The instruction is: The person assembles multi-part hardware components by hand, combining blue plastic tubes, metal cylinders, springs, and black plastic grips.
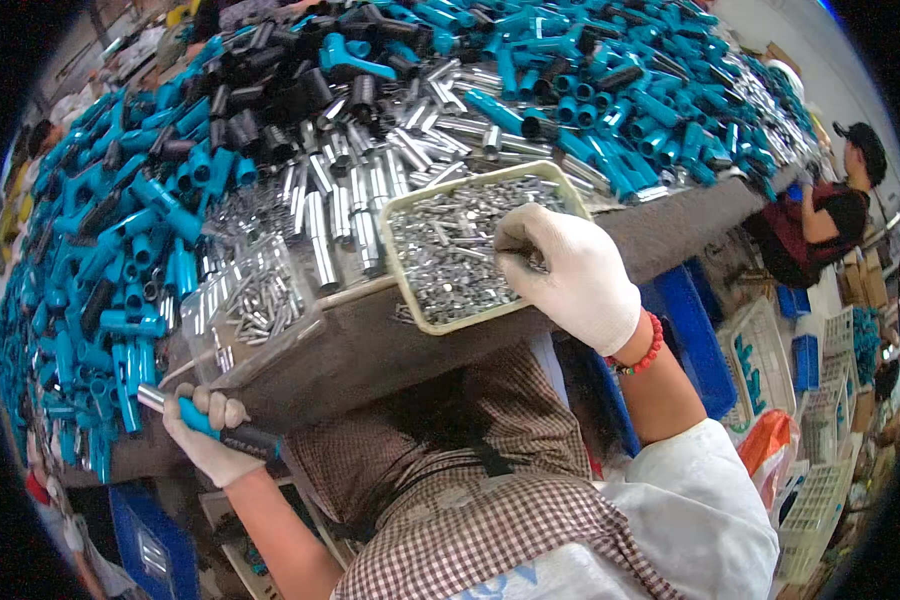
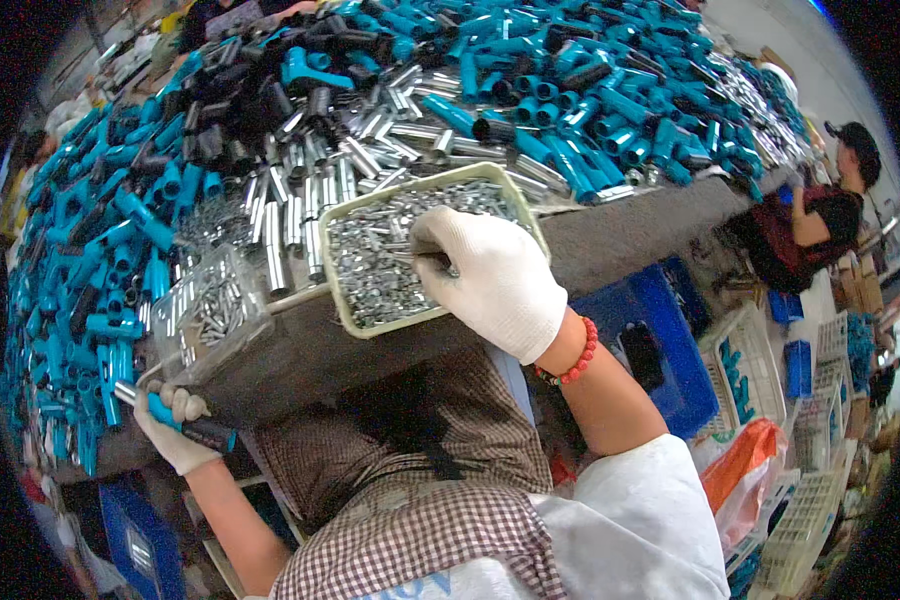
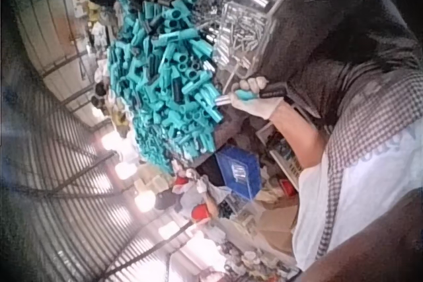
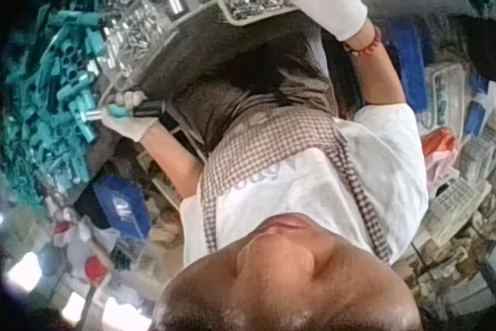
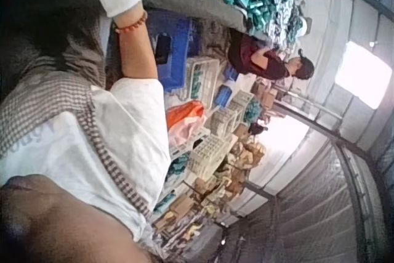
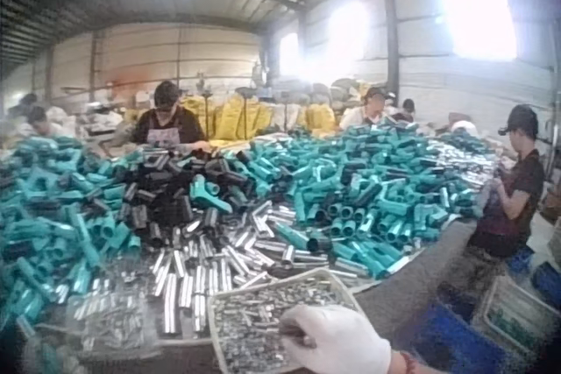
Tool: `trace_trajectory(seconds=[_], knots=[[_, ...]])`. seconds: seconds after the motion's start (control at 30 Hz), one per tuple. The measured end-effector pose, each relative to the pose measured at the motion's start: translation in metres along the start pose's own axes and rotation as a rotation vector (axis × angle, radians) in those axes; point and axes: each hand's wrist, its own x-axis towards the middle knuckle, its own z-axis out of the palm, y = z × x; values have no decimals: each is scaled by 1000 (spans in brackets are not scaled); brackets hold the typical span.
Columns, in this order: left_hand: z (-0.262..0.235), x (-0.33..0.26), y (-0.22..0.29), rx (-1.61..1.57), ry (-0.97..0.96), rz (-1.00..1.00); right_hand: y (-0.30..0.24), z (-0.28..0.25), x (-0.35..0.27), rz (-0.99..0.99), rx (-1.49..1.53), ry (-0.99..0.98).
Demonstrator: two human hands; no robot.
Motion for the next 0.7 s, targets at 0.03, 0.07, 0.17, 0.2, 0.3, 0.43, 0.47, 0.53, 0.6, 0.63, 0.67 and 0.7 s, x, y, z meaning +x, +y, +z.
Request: trace_trajectory(seconds=[0.03,0.07,0.17,0.2,0.3,0.43,0.47,0.53,0.6,0.63,0.67,0.7], knots=[[1,2,0,-24,0,-32,1,-5,-4,24,-19,13],[5,3,-2,-11,22,-31,4,-10,-10,-35,1,65],[19,-3,-6,83,148,46,15,-36,-31,-68,-2,160],[13,1,-6,93,124,58,21,-48,-41,-60,-35,204],[-25,21,15,253,-119,11,46,-84,-88,187,-128,225],[0,8,-3,347,62,152,121,-87,-181,743,-26,235],[-28,38,21,349,-119,-21,141,-87,-213,785,-143,203],[-43,57,23,350,-129,-16,176,-73,-267,899,-340,99],[-41,56,25,292,-91,-37,207,-48,-313,993,-403,23],[-49,63,30,300,-89,-38,215,-38,-330,1006,-393,14],[-65,78,41,212,-187,-106,217,-31,-337,1054,-411,-43],[-75,87,46,119,-280,-178,217,-24,-341,1060,-404,-44]])
